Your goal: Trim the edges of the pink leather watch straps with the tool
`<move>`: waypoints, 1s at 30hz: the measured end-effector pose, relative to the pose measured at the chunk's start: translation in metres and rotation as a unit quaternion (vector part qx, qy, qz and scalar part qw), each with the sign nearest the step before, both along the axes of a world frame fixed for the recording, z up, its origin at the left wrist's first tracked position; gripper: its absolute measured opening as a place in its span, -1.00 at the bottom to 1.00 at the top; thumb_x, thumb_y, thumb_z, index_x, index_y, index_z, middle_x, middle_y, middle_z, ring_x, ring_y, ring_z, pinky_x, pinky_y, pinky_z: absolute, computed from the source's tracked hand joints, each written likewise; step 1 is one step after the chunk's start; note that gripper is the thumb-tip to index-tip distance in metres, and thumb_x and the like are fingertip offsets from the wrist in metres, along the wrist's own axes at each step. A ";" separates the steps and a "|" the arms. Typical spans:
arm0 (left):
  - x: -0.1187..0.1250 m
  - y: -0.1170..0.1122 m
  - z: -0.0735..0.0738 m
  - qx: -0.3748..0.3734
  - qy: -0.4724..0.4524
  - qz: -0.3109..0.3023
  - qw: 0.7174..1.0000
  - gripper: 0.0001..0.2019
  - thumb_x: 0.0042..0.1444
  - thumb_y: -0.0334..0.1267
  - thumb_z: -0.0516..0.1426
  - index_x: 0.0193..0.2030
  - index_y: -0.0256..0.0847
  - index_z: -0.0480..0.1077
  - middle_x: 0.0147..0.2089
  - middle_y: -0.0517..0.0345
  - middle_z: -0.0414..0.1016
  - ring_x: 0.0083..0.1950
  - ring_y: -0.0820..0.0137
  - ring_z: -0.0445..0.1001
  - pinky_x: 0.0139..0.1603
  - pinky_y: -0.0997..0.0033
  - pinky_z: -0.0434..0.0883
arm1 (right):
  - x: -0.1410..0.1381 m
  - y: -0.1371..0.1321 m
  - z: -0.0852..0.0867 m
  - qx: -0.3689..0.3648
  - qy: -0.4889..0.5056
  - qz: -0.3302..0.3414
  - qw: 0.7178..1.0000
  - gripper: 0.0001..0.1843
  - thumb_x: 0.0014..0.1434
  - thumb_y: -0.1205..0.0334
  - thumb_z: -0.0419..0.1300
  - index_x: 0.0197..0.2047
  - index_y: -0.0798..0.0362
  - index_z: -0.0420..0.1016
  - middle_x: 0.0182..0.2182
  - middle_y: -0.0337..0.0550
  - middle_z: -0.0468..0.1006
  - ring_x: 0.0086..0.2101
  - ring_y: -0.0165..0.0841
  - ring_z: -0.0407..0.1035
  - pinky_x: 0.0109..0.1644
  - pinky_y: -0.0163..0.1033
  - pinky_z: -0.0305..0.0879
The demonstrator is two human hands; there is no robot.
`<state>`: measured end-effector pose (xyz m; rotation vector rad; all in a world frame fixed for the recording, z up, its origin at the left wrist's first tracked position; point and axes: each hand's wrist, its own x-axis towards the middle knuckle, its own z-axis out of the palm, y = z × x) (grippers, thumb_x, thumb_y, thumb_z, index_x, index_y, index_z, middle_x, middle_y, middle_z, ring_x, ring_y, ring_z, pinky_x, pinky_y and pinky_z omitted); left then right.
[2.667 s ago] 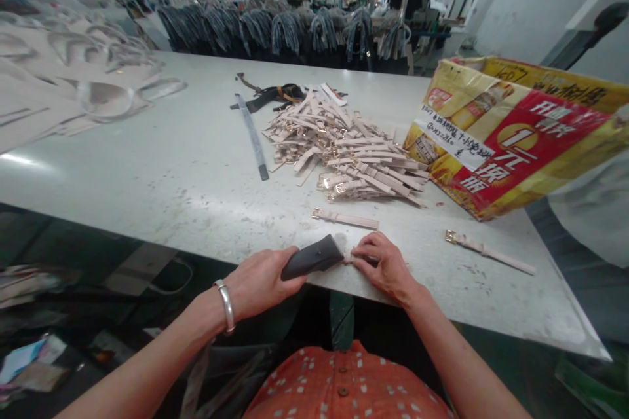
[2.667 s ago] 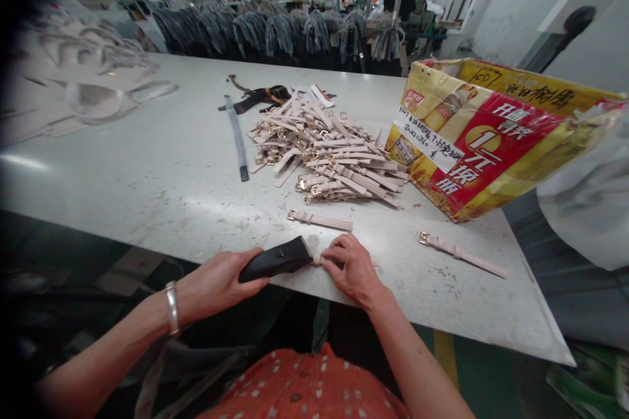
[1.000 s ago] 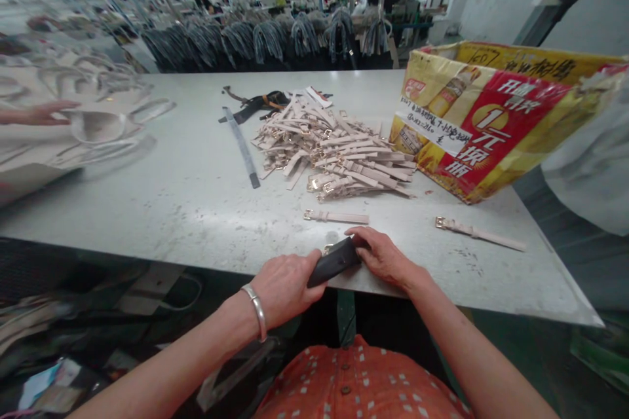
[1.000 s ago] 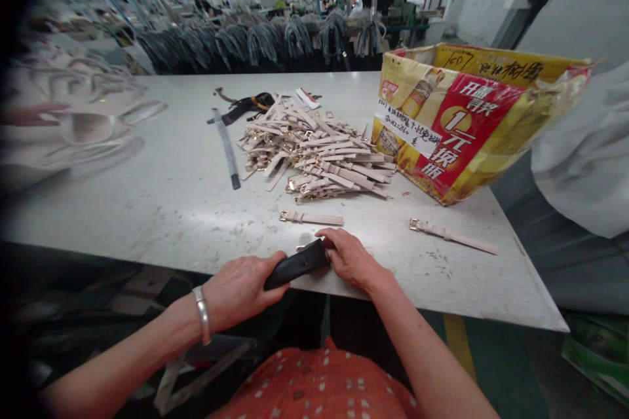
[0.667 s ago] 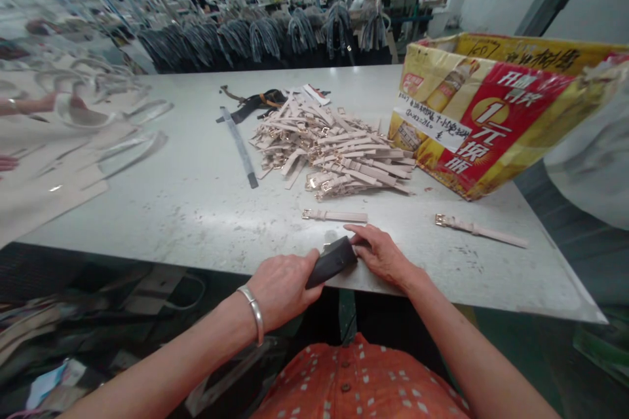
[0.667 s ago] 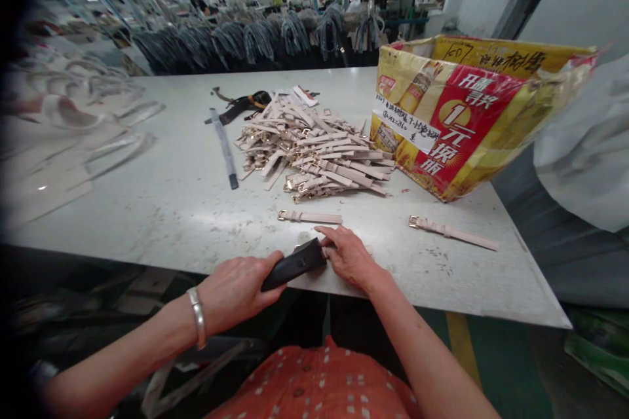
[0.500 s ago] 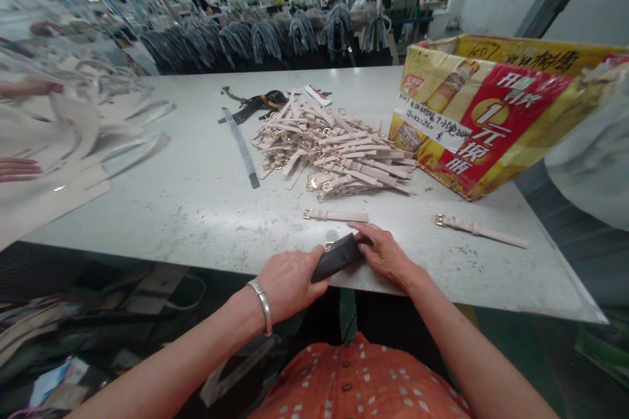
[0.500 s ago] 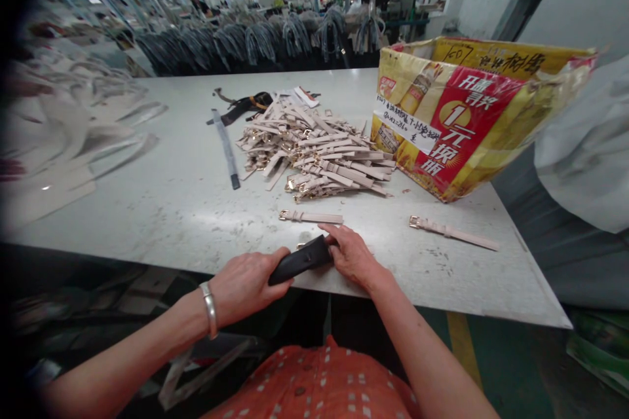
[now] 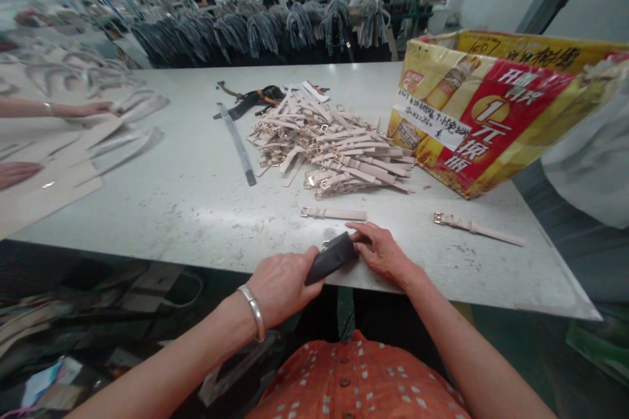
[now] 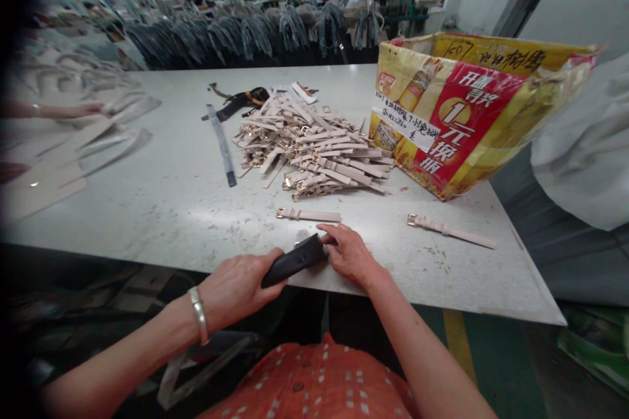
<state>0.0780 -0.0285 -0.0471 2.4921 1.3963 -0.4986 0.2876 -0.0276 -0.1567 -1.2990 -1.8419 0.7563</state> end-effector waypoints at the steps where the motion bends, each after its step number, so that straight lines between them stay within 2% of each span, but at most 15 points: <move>1: 0.004 0.001 -0.001 0.005 -0.003 -0.001 1.000 -0.73 0.09 -0.06 -0.04 -0.14 -0.11 0.29 -0.38 0.10 0.50 -0.33 0.24 0.50 -0.40 0.41 0.27 | 0.000 0.000 0.000 -0.001 -0.001 -0.007 1.000 -0.41 -0.01 0.54 0.05 0.11 -0.02 0.29 -0.28 -0.16 0.49 -0.23 -0.32 0.32 -0.08 -0.17 0.24; 5: 0.002 0.012 -0.004 0.010 -0.048 0.011 0.999 -0.76 0.09 -0.07 -0.03 -0.19 -0.10 0.30 -0.40 0.13 0.48 -0.36 0.28 0.49 -0.42 0.44 0.25 | 0.000 0.001 -0.001 0.005 0.005 -0.019 1.000 -0.42 0.01 0.55 0.00 0.10 -0.02 0.29 -0.30 -0.18 0.47 -0.25 -0.35 0.32 -0.11 -0.21 0.26; 9: -0.021 0.022 -0.003 0.009 -0.097 0.060 0.993 -0.78 0.09 -0.07 -0.03 -0.22 -0.11 0.30 -0.42 0.18 0.46 -0.40 0.35 0.45 -0.44 0.48 0.23 | -0.001 0.000 -0.001 0.013 0.008 -0.002 1.000 -0.39 0.00 0.55 0.01 0.14 0.00 0.25 -0.30 -0.20 0.53 -0.23 -0.35 0.33 -0.05 -0.17 0.22; 14: -0.045 0.016 -0.002 -0.028 -0.087 0.066 0.994 -0.77 0.08 -0.06 -0.01 -0.24 -0.10 0.33 -0.45 0.21 0.45 -0.44 0.37 0.44 -0.46 0.50 0.21 | -0.001 0.000 -0.001 0.006 -0.003 0.006 1.000 -0.39 -0.03 0.53 0.07 0.12 -0.01 0.27 -0.28 -0.21 0.54 -0.22 -0.32 0.32 -0.06 -0.16 0.22; 18: -0.041 0.012 -0.009 -0.045 -0.097 0.072 0.992 -0.78 0.06 -0.08 0.00 -0.25 -0.11 0.35 -0.43 0.20 0.48 -0.41 0.36 0.45 -0.44 0.49 0.23 | -0.001 -0.001 0.002 0.012 -0.016 0.010 1.000 -0.45 -0.04 0.48 0.13 0.06 0.00 0.32 -0.27 -0.19 0.54 -0.24 -0.32 0.33 -0.08 -0.16 0.22; 21: -0.029 0.018 -0.012 -0.038 -0.131 0.074 0.988 -0.79 0.05 -0.09 0.00 -0.26 -0.11 0.36 -0.43 0.19 0.48 -0.41 0.36 0.45 -0.44 0.49 0.23 | -0.002 -0.002 0.006 0.009 -0.024 0.011 1.000 -0.50 -0.02 0.44 0.16 0.04 0.00 0.35 -0.27 -0.17 0.53 -0.23 -0.32 0.33 -0.10 -0.18 0.23; 24: -0.021 0.025 -0.011 -0.031 -0.167 0.091 0.981 -0.77 0.04 -0.10 0.01 -0.26 -0.14 0.36 -0.41 0.18 0.48 -0.40 0.37 0.45 -0.44 0.49 0.23 | -0.002 -0.003 0.009 0.001 -0.029 0.012 1.000 -0.46 -0.02 0.45 0.17 0.07 -0.01 0.32 -0.27 -0.17 0.52 -0.22 -0.31 0.33 -0.09 -0.17 0.23; 30: -0.036 0.021 -0.005 -0.051 -0.157 0.130 0.978 -0.74 0.04 -0.05 0.01 -0.28 -0.16 0.37 -0.49 0.22 0.46 -0.50 0.40 0.42 -0.51 0.50 0.21 | -0.001 -0.004 0.008 0.000 -0.023 0.007 1.000 -0.47 0.00 0.43 0.18 0.07 -0.04 0.32 -0.27 -0.19 0.52 -0.24 -0.33 0.34 -0.09 -0.18 0.23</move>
